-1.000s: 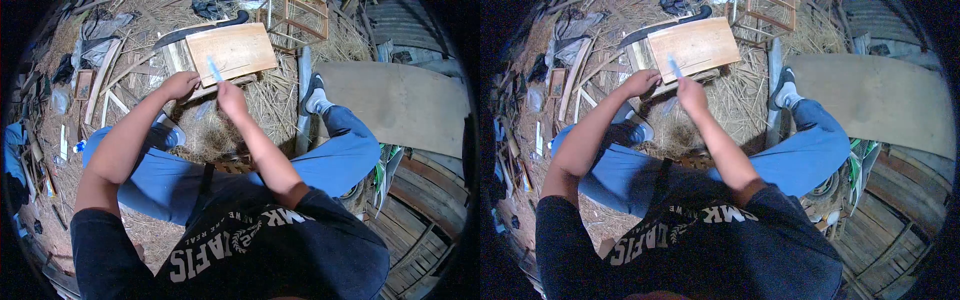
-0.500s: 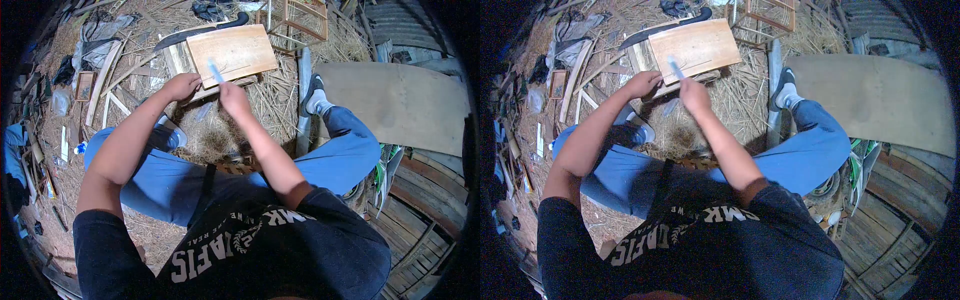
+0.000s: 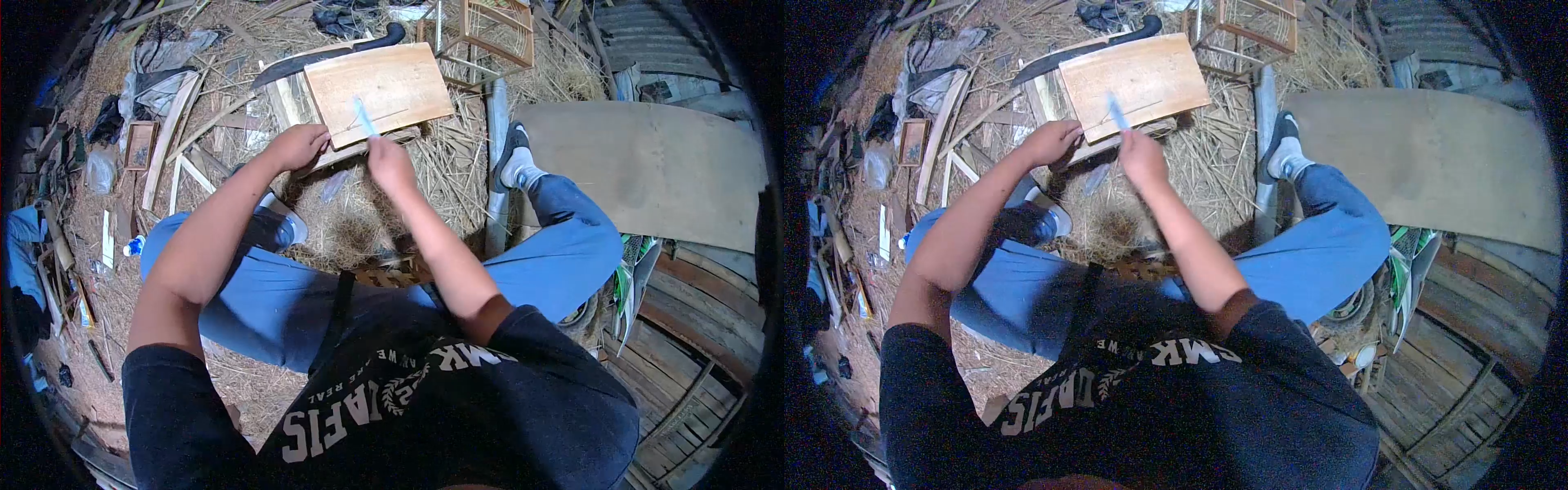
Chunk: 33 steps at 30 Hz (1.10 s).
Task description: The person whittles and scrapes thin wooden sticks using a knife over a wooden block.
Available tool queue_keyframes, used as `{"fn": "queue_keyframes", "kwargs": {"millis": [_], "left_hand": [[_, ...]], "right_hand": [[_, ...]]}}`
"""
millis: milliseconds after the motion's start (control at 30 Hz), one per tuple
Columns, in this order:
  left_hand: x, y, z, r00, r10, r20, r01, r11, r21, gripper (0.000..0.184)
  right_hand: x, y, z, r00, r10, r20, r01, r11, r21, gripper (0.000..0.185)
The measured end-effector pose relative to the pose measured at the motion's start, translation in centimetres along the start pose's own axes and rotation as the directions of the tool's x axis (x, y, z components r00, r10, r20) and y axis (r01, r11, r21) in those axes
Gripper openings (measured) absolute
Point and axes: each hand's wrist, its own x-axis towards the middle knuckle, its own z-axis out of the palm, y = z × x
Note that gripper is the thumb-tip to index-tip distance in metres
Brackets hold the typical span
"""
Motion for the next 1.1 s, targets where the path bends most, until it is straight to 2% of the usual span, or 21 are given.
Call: {"fn": "queue_keyframes", "kwargs": {"millis": [67,133,200,267,333,400,467,500,533,567,600,667,767,800,867,1000,1067,1100], "left_hand": [[-0.1,0.7,-0.4,0.999,-0.034,0.036,0.034,0.999,0.002,0.031],[-0.3,1.0,-0.3,0.997,-0.058,0.046,0.058,0.998,0.000,0.031],[-0.3,1.1,-0.4,0.999,-0.039,0.015,0.039,0.999,0.003,0.030],[-0.2,1.1,-0.5,0.999,-0.035,0.011,0.035,0.999,0.018,0.031],[-0.3,1.1,-0.4,0.997,-0.063,0.043,0.063,0.998,-0.009,0.031],[-0.2,1.0,0.1,0.999,-0.046,-0.004,0.046,0.999,0.020,0.031],[-0.1,0.7,0.0,0.999,-0.028,-0.042,0.030,0.998,0.049,0.031],[0.0,0.6,-0.1,0.999,-0.044,-0.009,0.044,0.998,0.036,0.031],[0.0,0.7,-0.2,0.998,-0.059,0.024,0.058,0.998,0.019,0.032],[-0.2,1.1,-0.5,0.996,-0.069,0.049,0.069,0.998,0.010,0.031],[-0.2,1.0,-0.3,0.997,-0.069,0.046,0.069,0.998,0.008,0.031],[-0.3,0.5,0.3,0.999,-0.003,-0.042,0.004,1.000,0.029,0.032],[0.0,0.1,0.4,1.000,-0.030,-0.004,0.030,1.000,-0.006,0.033],[0.1,0.3,0.2,1.000,-0.027,-0.009,0.027,1.000,-0.006,0.033],[-0.1,0.6,0.0,0.998,-0.054,0.024,0.055,0.997,-0.046,0.032],[0.2,-0.2,0.3,0.999,-0.038,0.004,0.039,0.996,-0.077,0.032],[0.2,-0.1,0.3,0.997,-0.052,0.051,0.056,0.994,-0.090,0.033],[0.1,0.3,0.1,0.994,-0.087,0.068,0.092,0.992,-0.082,0.034]], "right_hand": [[2.3,3.0,-0.6,0.996,0.059,-0.070,-0.063,0.997,-0.044,0.047],[3.2,3.3,-2.1,0.982,0.121,-0.147,-0.118,0.992,0.033,0.047],[2.3,2.2,-1.6,0.979,0.149,-0.141,-0.151,0.989,0.001,0.046],[-0.1,0.0,0.4,0.999,0.019,-0.046,-0.015,0.996,0.089,0.043],[-1.6,-2.1,2.9,0.999,0.048,0.010,-0.049,0.998,0.051,0.043],[-1.2,-2.5,1.7,0.995,0.093,0.042,-0.095,0.994,0.053,0.041],[-0.7,-2.1,-0.7,0.980,0.115,0.165,-0.123,0.992,0.040,0.041],[0.2,-0.5,-0.5,0.997,0.060,0.049,-0.062,0.997,0.048,0.042],[1.6,1.6,-0.7,0.998,0.057,0.004,-0.057,0.996,0.061,0.042],[2.5,2.9,-1.1,0.992,0.067,-0.109,-0.061,0.997,0.056,0.043],[3.1,3.0,-2.4,0.987,0.104,-0.121,-0.104,0.995,0.008,0.043],[4.3,4.9,-1.9,0.985,0.057,-0.161,-0.053,0.998,0.029,0.046],[1.9,1.7,-1.1,0.984,0.138,-0.111,-0.133,0.989,0.059,0.043],[0.9,1.0,-0.1,0.994,0.037,-0.103,-0.031,0.997,0.067,0.042],[-1.2,-1.8,1.4,0.995,0.097,-0.024,-0.095,0.993,0.069,0.040],[-0.7,-1.9,-0.6,0.992,0.113,0.050,-0.114,0.993,0.016,0.040],[1.3,2.0,-0.3,0.990,-0.037,-0.134,0.052,0.992,0.111,0.040],[2.3,3.2,-1.0,0.986,0.028,-0.166,-0.013,0.996,0.086,0.040]]}}
